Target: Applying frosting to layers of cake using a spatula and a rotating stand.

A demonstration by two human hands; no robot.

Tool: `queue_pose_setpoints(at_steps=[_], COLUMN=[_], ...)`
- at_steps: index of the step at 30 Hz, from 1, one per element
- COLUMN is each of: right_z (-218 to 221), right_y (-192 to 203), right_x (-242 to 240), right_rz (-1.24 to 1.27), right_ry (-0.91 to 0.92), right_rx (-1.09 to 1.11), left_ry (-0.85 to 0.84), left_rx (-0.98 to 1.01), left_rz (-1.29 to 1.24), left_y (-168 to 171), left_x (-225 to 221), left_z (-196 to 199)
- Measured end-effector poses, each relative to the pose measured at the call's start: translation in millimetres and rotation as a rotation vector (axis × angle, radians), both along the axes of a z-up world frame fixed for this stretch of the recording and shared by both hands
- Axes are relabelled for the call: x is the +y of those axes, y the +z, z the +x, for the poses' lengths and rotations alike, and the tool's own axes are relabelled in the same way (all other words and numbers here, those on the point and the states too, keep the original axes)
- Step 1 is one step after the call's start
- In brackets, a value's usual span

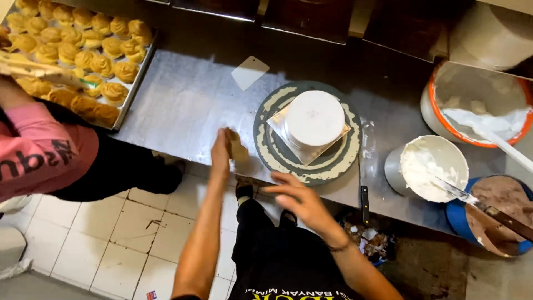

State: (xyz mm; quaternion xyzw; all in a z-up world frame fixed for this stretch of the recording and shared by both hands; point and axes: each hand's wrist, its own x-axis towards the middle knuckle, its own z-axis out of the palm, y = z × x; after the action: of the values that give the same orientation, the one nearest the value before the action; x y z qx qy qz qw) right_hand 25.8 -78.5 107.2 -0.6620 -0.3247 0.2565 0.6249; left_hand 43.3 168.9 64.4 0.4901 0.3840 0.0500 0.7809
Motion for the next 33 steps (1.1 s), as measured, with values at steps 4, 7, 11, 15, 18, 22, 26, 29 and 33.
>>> queue_pose_setpoints(at_steps=[4,7,11,15,18,22,26,29,33], right_z=[19,54,108,121,112,78,31,2,-5], right_y=[-15,-22,-48,-48,-43,-64,-89,-132,-116], right_x=[-57,-83,-90,-78,-76,-94,-112,-125,-111], right_rz=[-0.343,-0.495,-0.605,-0.734,-0.779,-0.835,-0.328,0.076,-0.088], right_ry=[-0.545,-0.844,-0.909,-0.927,-0.935,-0.857,-0.905,-0.83,-0.603], right_rx=[0.01,-0.17,-0.449,-0.387,-0.393,-0.354,0.445,0.881,1.092], left_ry=[-0.266,-0.285,-0.357,-0.424,-0.456,-0.432,-0.242,-0.119,-0.13], left_rx=[0.077,-0.111,-0.195,-0.088,-0.061,-0.168,-0.406,-0.114,-0.081], left_rz=[1.004,1.201,1.27,1.198,1.215,1.223,0.804,0.084,-0.446], left_y=[13,-2,-48,-88,-90,-69,-78,-90,-35], left_x=[23,3,-16,-18,-18,-20,-33,-54,-75], left_z=[37,61,102,137,134,91,21,-41,-91])
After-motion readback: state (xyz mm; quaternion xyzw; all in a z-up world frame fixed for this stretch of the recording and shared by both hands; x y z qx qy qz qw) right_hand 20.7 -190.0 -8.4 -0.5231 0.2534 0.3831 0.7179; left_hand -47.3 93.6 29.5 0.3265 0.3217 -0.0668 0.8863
